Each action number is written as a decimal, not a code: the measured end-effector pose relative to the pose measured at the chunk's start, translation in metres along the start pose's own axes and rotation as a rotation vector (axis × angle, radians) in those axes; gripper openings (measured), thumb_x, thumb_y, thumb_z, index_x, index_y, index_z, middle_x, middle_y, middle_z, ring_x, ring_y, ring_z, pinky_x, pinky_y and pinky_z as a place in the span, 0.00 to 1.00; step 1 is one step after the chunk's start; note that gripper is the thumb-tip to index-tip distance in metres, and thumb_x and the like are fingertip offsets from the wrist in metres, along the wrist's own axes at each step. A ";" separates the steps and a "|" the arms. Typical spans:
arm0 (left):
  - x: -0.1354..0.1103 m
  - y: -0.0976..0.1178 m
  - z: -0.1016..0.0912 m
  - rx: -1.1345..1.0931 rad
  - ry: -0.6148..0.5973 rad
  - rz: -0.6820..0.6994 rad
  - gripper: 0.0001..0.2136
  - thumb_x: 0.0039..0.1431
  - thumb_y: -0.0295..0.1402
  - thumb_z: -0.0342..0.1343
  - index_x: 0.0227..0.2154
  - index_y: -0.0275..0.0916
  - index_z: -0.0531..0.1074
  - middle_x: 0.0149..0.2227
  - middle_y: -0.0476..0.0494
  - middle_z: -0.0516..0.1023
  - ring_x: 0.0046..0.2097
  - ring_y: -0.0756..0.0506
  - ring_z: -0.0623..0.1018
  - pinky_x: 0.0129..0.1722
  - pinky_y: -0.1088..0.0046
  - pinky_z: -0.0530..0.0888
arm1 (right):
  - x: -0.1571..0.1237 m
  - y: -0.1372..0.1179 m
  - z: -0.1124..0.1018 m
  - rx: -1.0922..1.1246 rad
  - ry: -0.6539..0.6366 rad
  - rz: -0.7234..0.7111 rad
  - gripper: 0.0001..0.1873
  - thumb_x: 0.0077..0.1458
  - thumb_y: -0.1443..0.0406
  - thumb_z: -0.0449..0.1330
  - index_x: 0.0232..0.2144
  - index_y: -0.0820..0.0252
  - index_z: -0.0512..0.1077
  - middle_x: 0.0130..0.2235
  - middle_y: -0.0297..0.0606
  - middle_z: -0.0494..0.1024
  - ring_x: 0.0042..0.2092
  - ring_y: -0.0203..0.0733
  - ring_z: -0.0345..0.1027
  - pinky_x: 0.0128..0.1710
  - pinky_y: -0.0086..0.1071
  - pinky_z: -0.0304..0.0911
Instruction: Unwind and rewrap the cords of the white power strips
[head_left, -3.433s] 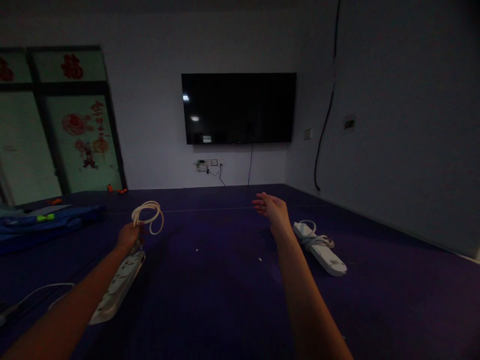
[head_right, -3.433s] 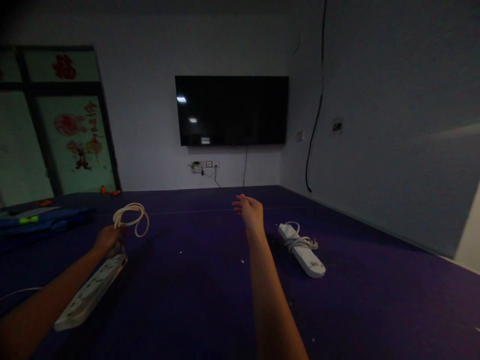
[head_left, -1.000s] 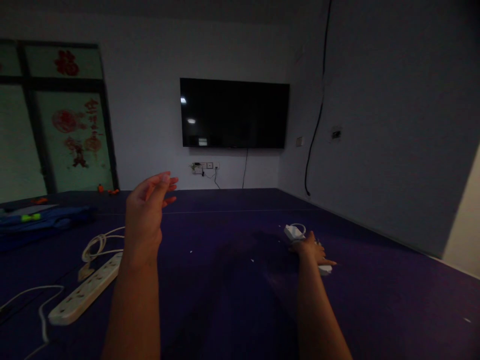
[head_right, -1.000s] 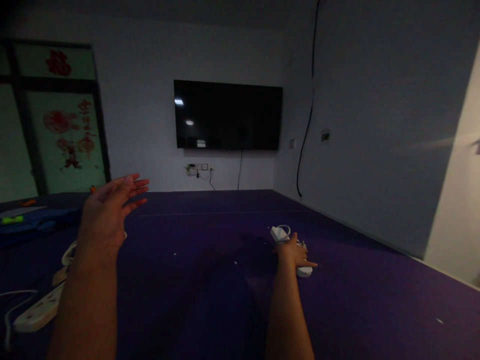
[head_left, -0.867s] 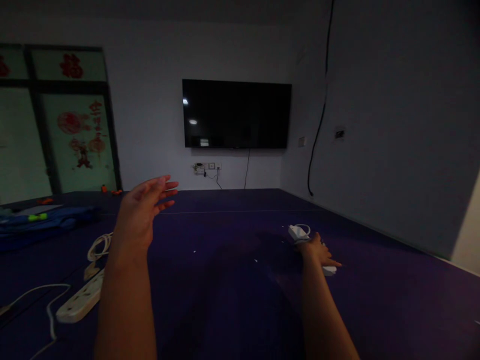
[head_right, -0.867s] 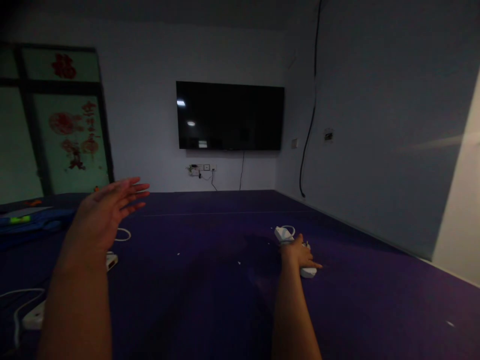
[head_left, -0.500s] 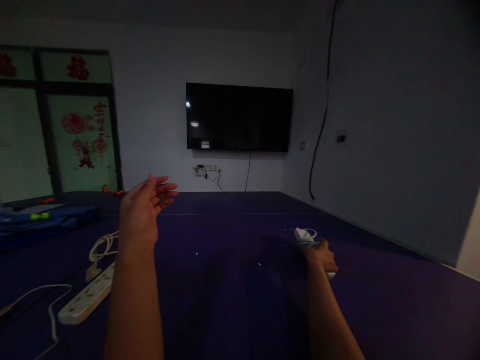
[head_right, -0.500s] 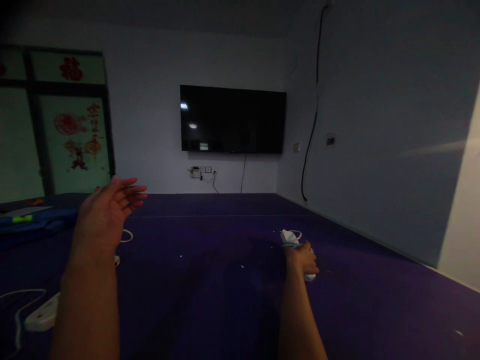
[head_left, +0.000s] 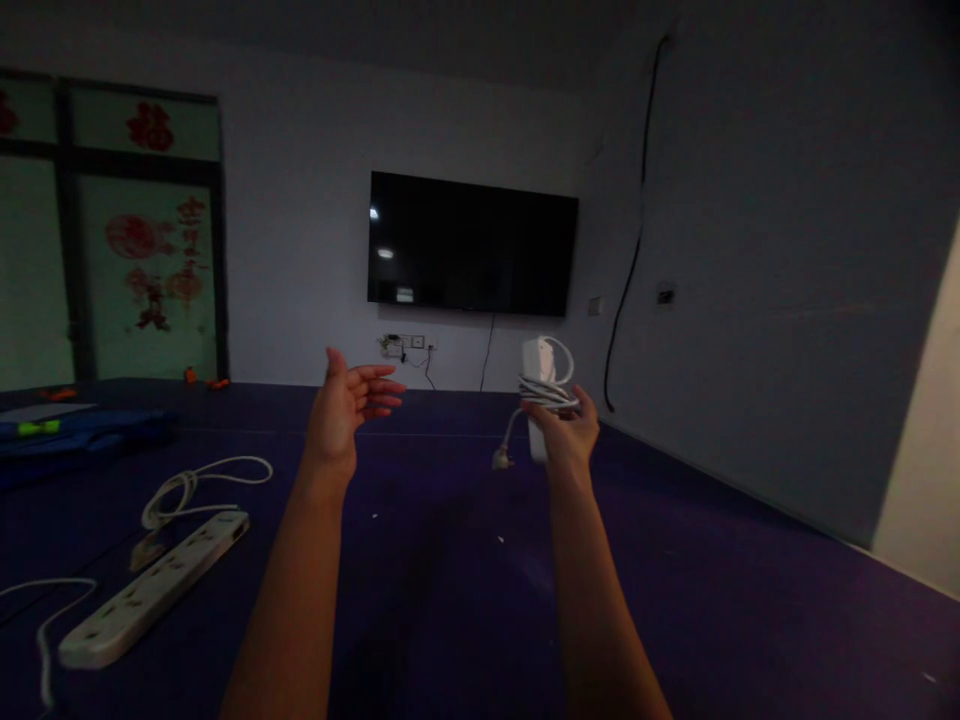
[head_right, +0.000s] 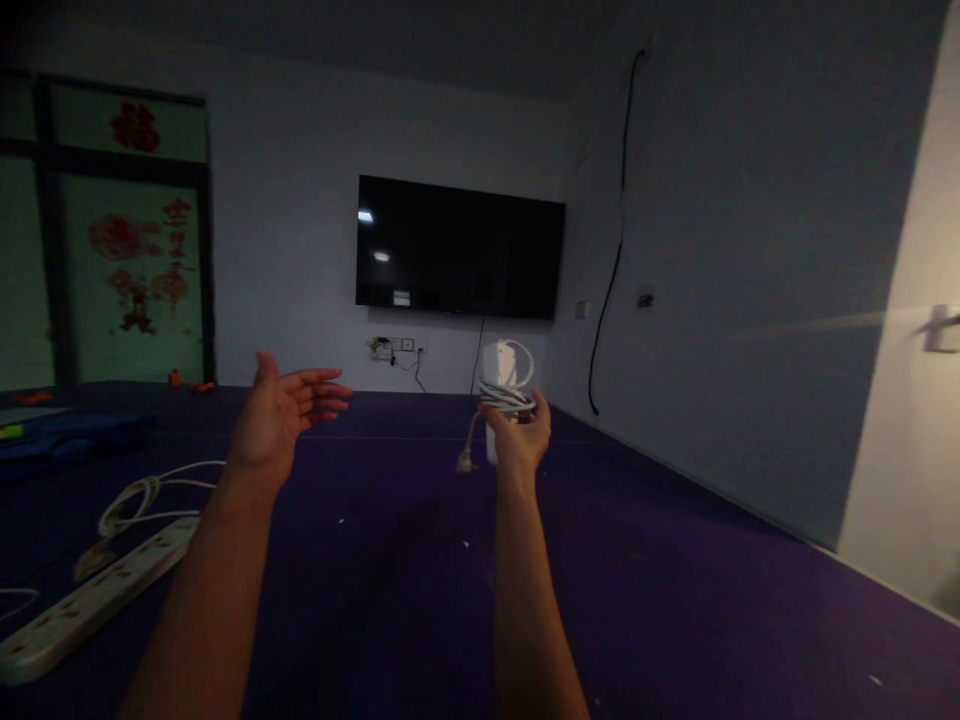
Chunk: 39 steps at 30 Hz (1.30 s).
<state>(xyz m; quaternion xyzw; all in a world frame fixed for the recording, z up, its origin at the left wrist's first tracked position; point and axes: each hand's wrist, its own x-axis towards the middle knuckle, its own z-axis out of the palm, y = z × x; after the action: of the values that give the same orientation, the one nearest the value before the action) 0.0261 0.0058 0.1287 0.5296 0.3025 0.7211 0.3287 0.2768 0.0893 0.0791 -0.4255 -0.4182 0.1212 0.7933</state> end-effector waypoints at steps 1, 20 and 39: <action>-0.001 -0.002 0.004 0.039 -0.031 -0.017 0.33 0.49 0.62 0.41 0.33 0.34 0.74 0.31 0.37 0.79 0.30 0.45 0.77 0.27 0.72 0.69 | -0.009 -0.008 0.012 0.155 -0.037 0.055 0.50 0.27 0.62 0.70 0.55 0.60 0.56 0.40 0.42 0.75 0.40 0.46 0.71 0.37 0.39 0.68; -0.007 -0.020 0.012 0.146 -0.441 -0.131 0.19 0.46 0.39 0.62 0.42 0.37 0.73 0.41 0.38 0.77 0.40 0.43 0.76 0.36 0.69 0.72 | -0.079 -0.072 0.047 0.675 -0.686 0.530 0.26 0.28 0.70 0.69 0.36 0.60 0.72 0.30 0.32 0.77 0.27 0.35 0.68 0.27 0.28 0.65; -0.009 -0.023 0.031 0.016 -0.262 -0.020 0.25 0.43 0.45 0.62 0.43 0.36 0.73 0.41 0.39 0.79 0.44 0.40 0.77 0.43 0.67 0.72 | -0.087 -0.068 0.051 0.619 -0.800 0.234 0.33 0.28 0.70 0.69 0.42 0.56 0.68 0.37 0.31 0.77 0.38 0.37 0.70 0.40 0.30 0.64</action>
<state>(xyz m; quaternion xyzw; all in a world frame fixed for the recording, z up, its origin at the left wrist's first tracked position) 0.0620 0.0151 0.1132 0.6190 0.2681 0.6398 0.3682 0.1724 0.0296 0.0978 -0.1351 -0.5830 0.4804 0.6412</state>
